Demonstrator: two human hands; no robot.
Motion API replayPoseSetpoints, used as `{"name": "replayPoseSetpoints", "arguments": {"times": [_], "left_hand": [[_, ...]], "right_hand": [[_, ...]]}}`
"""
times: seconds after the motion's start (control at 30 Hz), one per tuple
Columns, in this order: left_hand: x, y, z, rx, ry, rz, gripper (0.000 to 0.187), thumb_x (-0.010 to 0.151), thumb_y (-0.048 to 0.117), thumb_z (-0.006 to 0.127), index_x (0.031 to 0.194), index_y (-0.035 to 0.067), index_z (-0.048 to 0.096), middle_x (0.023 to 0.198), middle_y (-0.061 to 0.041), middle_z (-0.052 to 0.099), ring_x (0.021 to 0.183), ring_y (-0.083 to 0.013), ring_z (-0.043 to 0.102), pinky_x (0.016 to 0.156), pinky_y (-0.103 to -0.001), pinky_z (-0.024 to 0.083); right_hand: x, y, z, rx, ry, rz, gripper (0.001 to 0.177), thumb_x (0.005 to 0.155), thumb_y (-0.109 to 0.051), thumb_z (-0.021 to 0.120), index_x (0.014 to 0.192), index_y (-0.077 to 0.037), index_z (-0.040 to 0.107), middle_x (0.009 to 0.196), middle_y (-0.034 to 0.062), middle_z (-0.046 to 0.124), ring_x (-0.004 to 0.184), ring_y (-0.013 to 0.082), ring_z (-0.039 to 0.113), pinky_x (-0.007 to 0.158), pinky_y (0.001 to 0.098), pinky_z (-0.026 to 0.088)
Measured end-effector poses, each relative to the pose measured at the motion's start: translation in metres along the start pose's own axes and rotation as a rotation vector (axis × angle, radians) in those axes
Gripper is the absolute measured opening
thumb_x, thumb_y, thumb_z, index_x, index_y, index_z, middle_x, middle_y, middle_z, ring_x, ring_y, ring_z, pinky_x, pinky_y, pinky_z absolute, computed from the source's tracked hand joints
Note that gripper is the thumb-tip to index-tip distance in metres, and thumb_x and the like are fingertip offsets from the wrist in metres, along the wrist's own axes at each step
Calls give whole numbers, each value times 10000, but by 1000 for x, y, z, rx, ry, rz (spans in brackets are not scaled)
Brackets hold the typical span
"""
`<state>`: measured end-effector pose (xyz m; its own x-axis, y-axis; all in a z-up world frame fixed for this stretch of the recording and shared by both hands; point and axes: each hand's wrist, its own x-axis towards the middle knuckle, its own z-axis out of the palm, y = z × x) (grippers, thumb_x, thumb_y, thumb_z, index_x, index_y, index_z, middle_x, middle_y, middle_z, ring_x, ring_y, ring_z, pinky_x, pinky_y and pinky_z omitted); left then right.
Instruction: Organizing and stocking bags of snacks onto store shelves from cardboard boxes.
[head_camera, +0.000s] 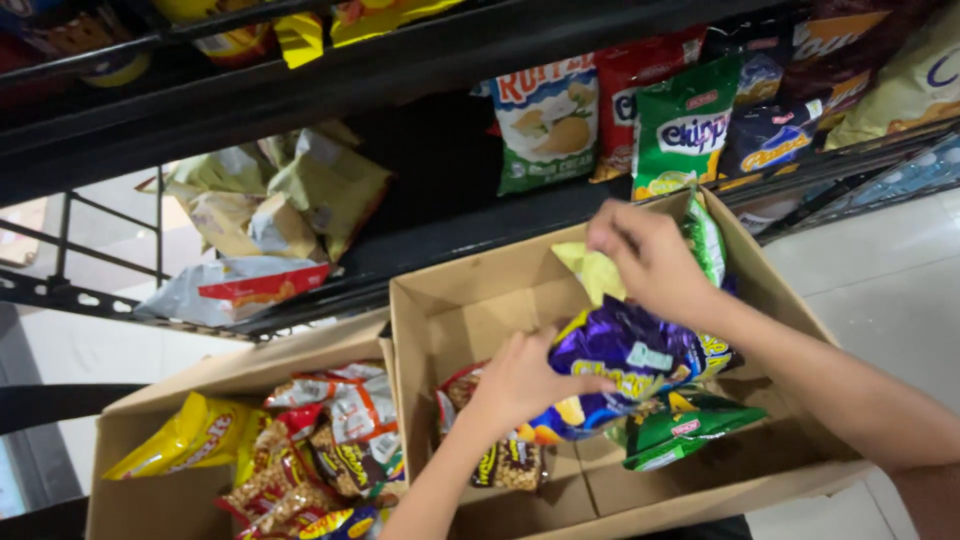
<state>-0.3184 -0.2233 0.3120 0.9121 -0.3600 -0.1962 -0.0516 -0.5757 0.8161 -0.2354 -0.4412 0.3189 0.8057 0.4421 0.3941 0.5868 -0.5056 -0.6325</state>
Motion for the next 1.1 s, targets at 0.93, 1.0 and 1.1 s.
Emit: {"name": "replayPoseSetpoints", "arguments": {"times": [0.93,1.0,1.1], "left_hand": [[-16,-57,-93,-277,258,79,707,584,261,948,1186,14,673,1043,-119,789,962,-162,760,894,-308,590],[-10,-77,-100,-374,352,159,744,579,247,956,1216,12,652,1060,-110,779,961,-172,731,885,-310,580],[4,-96,-109,-306,582,309,740,601,244,985,1208,-15,652,1081,-120,741,991,-216,722,927,-319,574]], "right_hand": [[66,-52,9,-57,104,-55,220,917,-84,833,1085,-4,717,949,67,620,881,167,611,797,294,476],[63,-64,26,-138,156,-8,310,898,-125,859,1161,-20,731,983,86,607,903,182,628,809,311,489],[64,-67,57,-250,140,-213,656,804,-260,931,1354,-61,633,1332,163,531,1244,317,546,987,378,502]]}}
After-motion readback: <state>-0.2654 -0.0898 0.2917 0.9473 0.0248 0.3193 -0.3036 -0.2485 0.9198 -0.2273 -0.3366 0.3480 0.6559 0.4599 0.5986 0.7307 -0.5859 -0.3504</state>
